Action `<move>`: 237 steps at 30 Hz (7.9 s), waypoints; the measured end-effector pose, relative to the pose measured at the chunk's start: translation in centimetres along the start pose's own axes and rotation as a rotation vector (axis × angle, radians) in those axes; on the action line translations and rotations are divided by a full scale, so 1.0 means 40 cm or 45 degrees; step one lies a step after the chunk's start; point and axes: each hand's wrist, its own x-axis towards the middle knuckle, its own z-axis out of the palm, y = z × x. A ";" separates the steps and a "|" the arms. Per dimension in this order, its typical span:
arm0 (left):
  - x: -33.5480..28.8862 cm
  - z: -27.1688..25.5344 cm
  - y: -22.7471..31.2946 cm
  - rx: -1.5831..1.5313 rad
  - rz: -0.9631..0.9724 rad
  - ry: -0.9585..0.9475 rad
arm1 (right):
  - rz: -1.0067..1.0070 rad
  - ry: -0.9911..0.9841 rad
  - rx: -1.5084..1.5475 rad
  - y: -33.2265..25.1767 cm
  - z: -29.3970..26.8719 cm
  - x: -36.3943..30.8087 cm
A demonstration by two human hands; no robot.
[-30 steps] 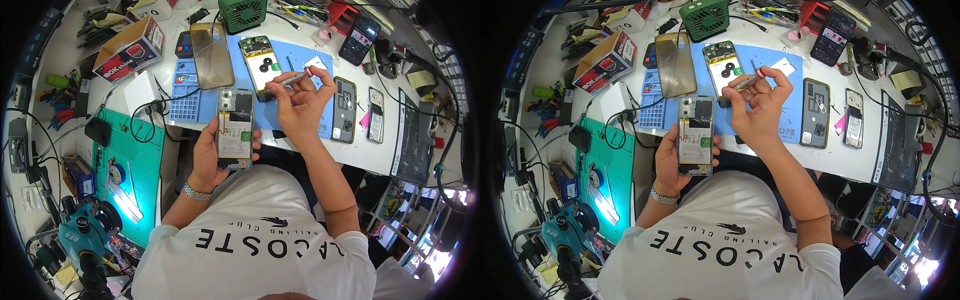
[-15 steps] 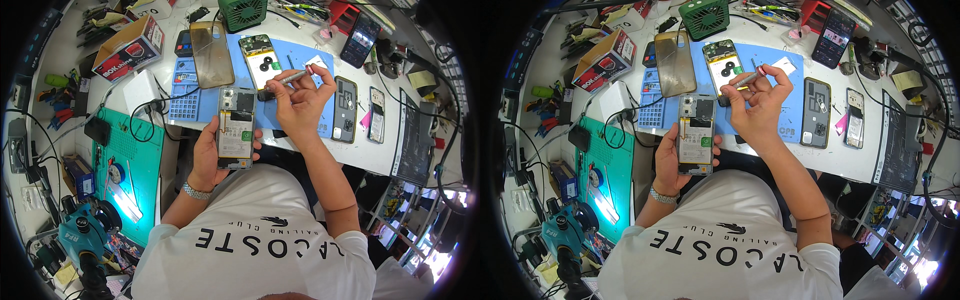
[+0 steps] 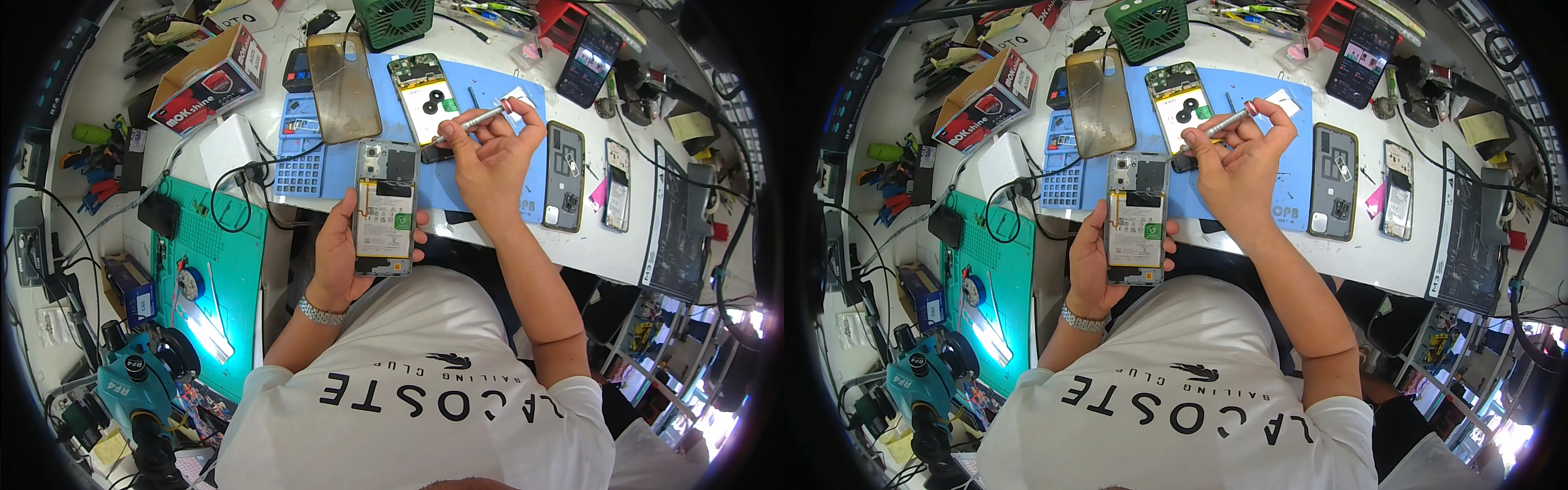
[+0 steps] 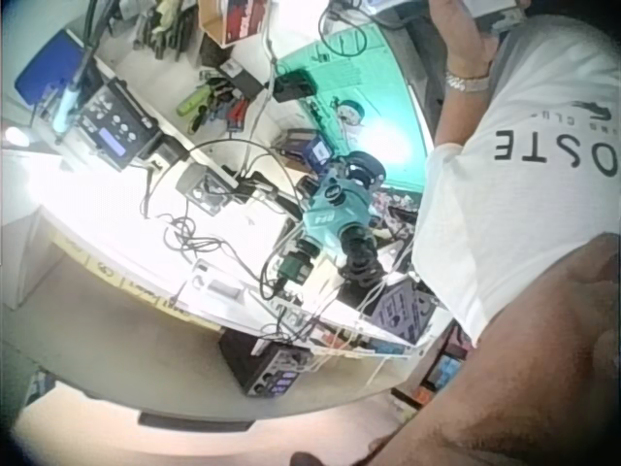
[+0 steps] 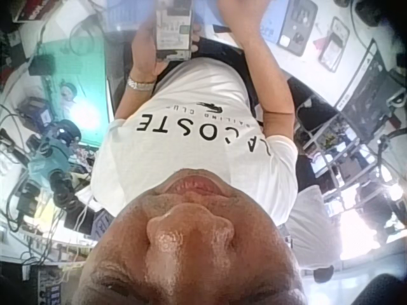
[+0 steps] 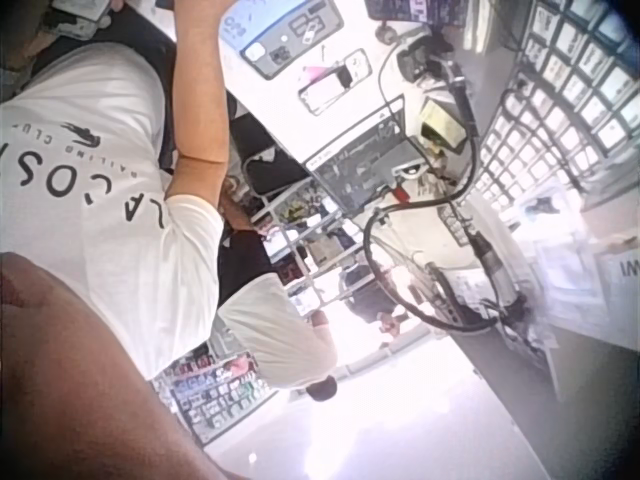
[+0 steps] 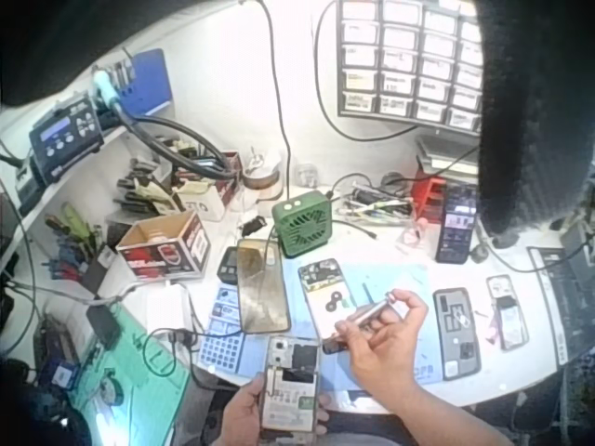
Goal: The person uses a precision screwdriver to remove screws from a disassembled smartphone and then uses a small brush to clean the interior components. The person handles the phone and tools directly on a cluttered workbench.
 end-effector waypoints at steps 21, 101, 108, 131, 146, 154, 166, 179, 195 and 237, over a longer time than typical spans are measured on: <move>0.000 0.000 0.000 0.000 0.003 0.002 | -0.139 -0.023 -0.092 0.001 0.002 -0.008; -0.004 -0.015 0.005 0.027 -0.054 0.019 | -0.335 -0.322 -0.175 0.006 0.016 0.005; -0.006 -0.008 0.004 0.025 -0.059 0.060 | -0.429 -0.295 -0.400 0.022 0.004 0.001; -0.006 -0.003 0.004 0.054 -0.053 0.106 | -0.345 -0.328 -0.277 -0.009 0.024 0.001; -0.003 0.022 -0.007 0.066 0.008 0.100 | -0.256 -0.292 -0.275 -0.023 0.011 0.001; -0.007 0.025 -0.007 0.051 -0.003 0.068 | -0.244 -0.369 -0.318 -0.037 0.008 -0.001; -0.005 0.015 -0.007 0.085 0.002 0.056 | -0.193 -0.386 -0.266 -0.047 -0.007 -0.002; -0.004 0.009 -0.007 0.085 -0.019 0.049 | -0.023 -0.477 -0.307 -0.063 -0.007 0.004; -0.002 0.022 -0.012 0.157 -0.005 0.067 | -0.139 -0.368 -0.178 -0.039 -0.005 -0.004; -0.029 0.058 -0.032 0.382 0.309 0.091 | -0.242 -0.139 -0.471 -0.188 -0.116 0.015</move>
